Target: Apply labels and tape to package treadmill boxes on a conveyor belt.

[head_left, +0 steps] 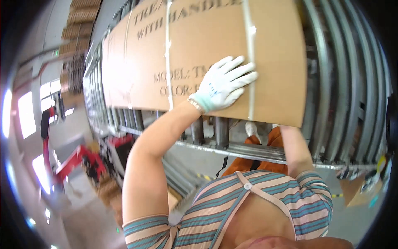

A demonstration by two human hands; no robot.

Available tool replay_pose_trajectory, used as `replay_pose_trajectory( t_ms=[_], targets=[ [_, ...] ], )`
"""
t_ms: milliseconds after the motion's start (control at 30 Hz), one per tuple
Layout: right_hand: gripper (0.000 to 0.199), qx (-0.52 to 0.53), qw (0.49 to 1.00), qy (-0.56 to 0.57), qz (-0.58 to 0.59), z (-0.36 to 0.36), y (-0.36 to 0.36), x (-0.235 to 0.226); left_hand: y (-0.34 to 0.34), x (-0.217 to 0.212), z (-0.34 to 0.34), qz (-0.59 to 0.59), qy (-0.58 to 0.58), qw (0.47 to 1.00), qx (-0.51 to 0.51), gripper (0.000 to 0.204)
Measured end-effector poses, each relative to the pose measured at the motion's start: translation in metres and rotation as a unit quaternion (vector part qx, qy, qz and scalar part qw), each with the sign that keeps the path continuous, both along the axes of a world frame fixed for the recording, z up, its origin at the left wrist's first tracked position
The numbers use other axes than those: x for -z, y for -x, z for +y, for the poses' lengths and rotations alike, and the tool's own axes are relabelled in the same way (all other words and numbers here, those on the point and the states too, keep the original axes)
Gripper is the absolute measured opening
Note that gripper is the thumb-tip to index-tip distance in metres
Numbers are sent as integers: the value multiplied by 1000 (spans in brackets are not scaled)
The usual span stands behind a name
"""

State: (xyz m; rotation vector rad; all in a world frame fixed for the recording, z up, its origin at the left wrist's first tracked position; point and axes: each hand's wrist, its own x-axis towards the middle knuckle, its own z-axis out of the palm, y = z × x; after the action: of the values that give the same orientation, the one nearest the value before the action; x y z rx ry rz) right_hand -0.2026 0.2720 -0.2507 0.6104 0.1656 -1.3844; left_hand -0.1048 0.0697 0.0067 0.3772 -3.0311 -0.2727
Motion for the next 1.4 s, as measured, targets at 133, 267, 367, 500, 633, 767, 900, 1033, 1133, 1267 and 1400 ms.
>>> replay_pose_trajectory(
  t_ms=[133,267,367,500,633,767,900,1033,1133,1267,1400],
  targets=[
    [44,118,992,54,-4,16,38,-64,-6,-1,7,19,48,998,38,47],
    [41,147,977,-140,60,21,41,-169,3,-9,20,17,52,998,5,48],
    [51,191,974,-106,59,3,36,-146,7,-6,25,66,63,996,3,52],
    [53,143,941,-185,247,21,36,-163,67,-30,102,112,-8,985,129,57],
    [53,23,891,-157,425,85,22,-199,121,-20,127,27,90,933,347,37],
    [34,149,742,-370,539,178,23,-217,125,0,119,28,27,934,354,12],
    [31,453,691,-504,252,257,100,-172,125,-3,121,36,26,933,357,7],
    [29,472,690,-521,174,280,168,-134,126,-1,125,54,27,937,345,6],
    [27,497,648,-532,223,275,190,-100,123,-12,125,56,42,941,331,7],
    [28,511,479,-594,396,279,186,-145,114,-17,122,89,19,941,325,5],
    [31,377,525,-450,617,225,188,-213,95,-17,113,83,34,954,286,8]
  ],
)
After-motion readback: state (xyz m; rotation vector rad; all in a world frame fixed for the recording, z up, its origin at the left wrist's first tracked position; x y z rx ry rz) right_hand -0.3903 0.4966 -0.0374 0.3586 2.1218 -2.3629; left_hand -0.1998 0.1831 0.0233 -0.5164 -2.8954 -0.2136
